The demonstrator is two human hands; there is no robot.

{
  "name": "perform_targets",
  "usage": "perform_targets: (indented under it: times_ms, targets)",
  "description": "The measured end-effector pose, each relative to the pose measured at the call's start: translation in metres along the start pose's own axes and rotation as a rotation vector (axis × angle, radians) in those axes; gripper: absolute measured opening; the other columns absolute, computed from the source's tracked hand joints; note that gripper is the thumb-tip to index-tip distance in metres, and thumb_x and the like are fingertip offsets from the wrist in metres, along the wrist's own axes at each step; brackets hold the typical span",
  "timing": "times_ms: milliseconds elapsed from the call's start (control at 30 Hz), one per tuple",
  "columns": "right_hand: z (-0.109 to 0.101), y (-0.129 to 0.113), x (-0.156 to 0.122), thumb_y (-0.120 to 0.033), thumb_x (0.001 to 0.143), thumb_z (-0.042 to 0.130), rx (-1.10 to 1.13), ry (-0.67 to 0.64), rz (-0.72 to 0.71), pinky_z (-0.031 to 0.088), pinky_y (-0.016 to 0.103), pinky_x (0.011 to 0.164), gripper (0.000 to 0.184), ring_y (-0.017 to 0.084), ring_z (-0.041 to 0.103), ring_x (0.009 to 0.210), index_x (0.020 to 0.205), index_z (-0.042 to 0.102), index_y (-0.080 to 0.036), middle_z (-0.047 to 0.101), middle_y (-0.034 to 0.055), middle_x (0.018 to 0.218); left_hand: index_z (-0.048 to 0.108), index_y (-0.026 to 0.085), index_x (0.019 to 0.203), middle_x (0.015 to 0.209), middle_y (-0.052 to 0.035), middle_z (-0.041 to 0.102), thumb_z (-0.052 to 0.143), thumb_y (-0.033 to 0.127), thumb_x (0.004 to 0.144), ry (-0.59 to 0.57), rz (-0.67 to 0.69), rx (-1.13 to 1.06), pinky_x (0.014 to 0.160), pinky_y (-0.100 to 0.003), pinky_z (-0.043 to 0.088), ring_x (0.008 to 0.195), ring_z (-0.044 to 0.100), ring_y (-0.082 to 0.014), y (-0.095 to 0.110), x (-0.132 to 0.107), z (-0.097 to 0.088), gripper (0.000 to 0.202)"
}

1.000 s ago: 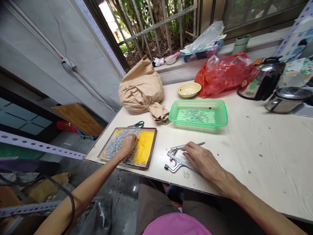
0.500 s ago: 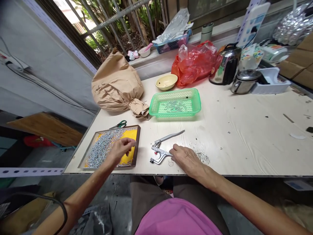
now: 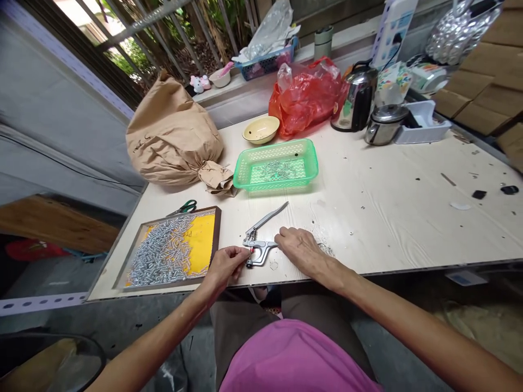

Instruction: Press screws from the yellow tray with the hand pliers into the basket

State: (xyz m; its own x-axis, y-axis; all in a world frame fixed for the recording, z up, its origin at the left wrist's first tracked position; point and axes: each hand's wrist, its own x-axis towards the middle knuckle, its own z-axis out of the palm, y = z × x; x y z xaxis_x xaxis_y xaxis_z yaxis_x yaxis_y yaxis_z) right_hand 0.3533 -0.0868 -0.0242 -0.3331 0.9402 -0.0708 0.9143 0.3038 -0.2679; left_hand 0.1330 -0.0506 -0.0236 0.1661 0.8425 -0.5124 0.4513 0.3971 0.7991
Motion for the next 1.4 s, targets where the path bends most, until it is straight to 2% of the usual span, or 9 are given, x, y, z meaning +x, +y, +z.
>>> perform_targets:
  times_ms: [267,367,500,600,733,833,1000,1133,1400]
  targets:
    - [-0.004,-0.004,-0.002,-0.024,0.096,0.039,-0.017,-0.026,0.026,0.037,0.029,0.065,0.023,0.018,0.057,0.082,0.093,0.062,-0.019,0.062,0.0059,0.093,0.056,0.015,0.065,0.037,0.0068,0.043,0.063,0.043,0.074,-0.055,-0.039,0.144,0.034,-0.018,0.024,0.03,0.034,-0.0055,0.003,0.004,-0.002,0.03]
    - [-0.016,0.0,0.003,-0.031,0.092,0.049,-0.004,-0.013,0.016,0.041,0.032,0.075,0.02,0.022,0.056,0.095,0.101,0.062,-0.019,0.061,0.0095,0.107,0.053,0.016,0.061,0.036,0.007,0.042,0.062,0.04,0.075,-0.083,-0.05,0.164,0.035,-0.018,0.024,0.03,0.034,-0.0053,0.007,0.003,-0.003,0.029]
    - [-0.026,0.01,0.023,-0.054,0.07,0.071,-0.028,0.037,-0.015,0.035,0.047,0.096,0.078,0.036,0.036,0.127,0.134,0.044,-0.017,0.037,0.0192,0.143,0.052,0.017,0.062,0.036,0.0071,0.043,0.063,0.04,0.075,-0.109,-0.078,0.166,0.035,-0.018,0.024,0.03,0.035,-0.0054,0.011,0.001,-0.004,0.029]
    - [-0.023,0.016,0.04,-0.062,0.058,0.075,-0.065,-0.054,-0.055,0.031,0.052,0.099,0.1,0.04,0.03,0.131,0.139,0.038,-0.016,0.036,0.0212,0.144,0.052,0.017,0.062,0.036,0.0068,0.043,0.061,0.041,0.076,-0.136,-0.088,0.187,0.035,-0.018,0.025,0.03,0.035,-0.0059,0.01,0.001,-0.006,0.029]
    - [-0.013,0.017,0.047,-0.067,0.059,0.072,-0.092,-0.034,-0.096,0.029,0.053,0.098,0.097,0.039,0.036,0.125,0.135,0.043,-0.015,0.046,0.02,0.135,0.052,0.017,0.065,0.036,0.007,0.044,0.06,0.042,0.076,-0.139,-0.071,0.198,0.034,-0.018,0.026,0.029,0.036,-0.0065,0.006,0.003,-0.005,0.028]
    - [-0.009,0.018,0.045,-0.068,0.073,0.058,-0.069,0.033,-0.107,0.03,0.05,0.097,0.081,0.035,0.04,0.12,0.131,0.046,-0.013,0.05,0.0189,0.131,0.052,0.017,0.065,0.036,0.0072,0.044,0.059,0.042,0.075,-0.14,-0.046,0.225,0.035,-0.018,0.026,0.03,0.037,-0.0067,0.006,0.003,-0.005,0.028]
    - [-0.014,0.02,0.054,-0.024,0.095,0.041,-0.109,0.035,-0.005,0.035,0.037,0.081,0.026,0.026,0.048,0.105,0.111,0.058,-0.013,0.06,0.0134,0.113,0.053,0.017,0.065,0.035,0.0073,0.043,0.059,0.04,0.074,-0.178,-0.074,0.269,0.035,-0.019,0.026,0.029,0.037,-0.007,0.012,0.0,-0.005,0.025]
    - [-0.011,0.022,0.068,-0.01,0.092,0.038,-0.202,0.034,-0.032,0.033,0.035,0.076,0.025,0.024,0.049,0.096,0.095,0.062,-0.015,0.061,0.0108,0.101,0.051,0.018,0.062,0.036,0.0068,0.043,0.058,0.042,0.075,-0.174,-0.047,0.298,0.035,-0.019,0.024,0.029,0.036,-0.0068,0.009,-0.003,-0.004,0.029]
    - [0.007,0.031,0.063,-0.011,0.094,0.035,-0.218,0.138,-0.061,0.031,0.035,0.073,0.026,0.024,0.046,0.093,0.1,0.06,-0.016,0.059,0.0115,0.102,0.052,0.017,0.066,0.038,0.0061,0.045,0.056,0.042,0.076,-0.148,-0.024,0.341,0.036,-0.019,0.026,0.031,0.038,-0.0078,0.009,-0.007,-0.002,0.027]
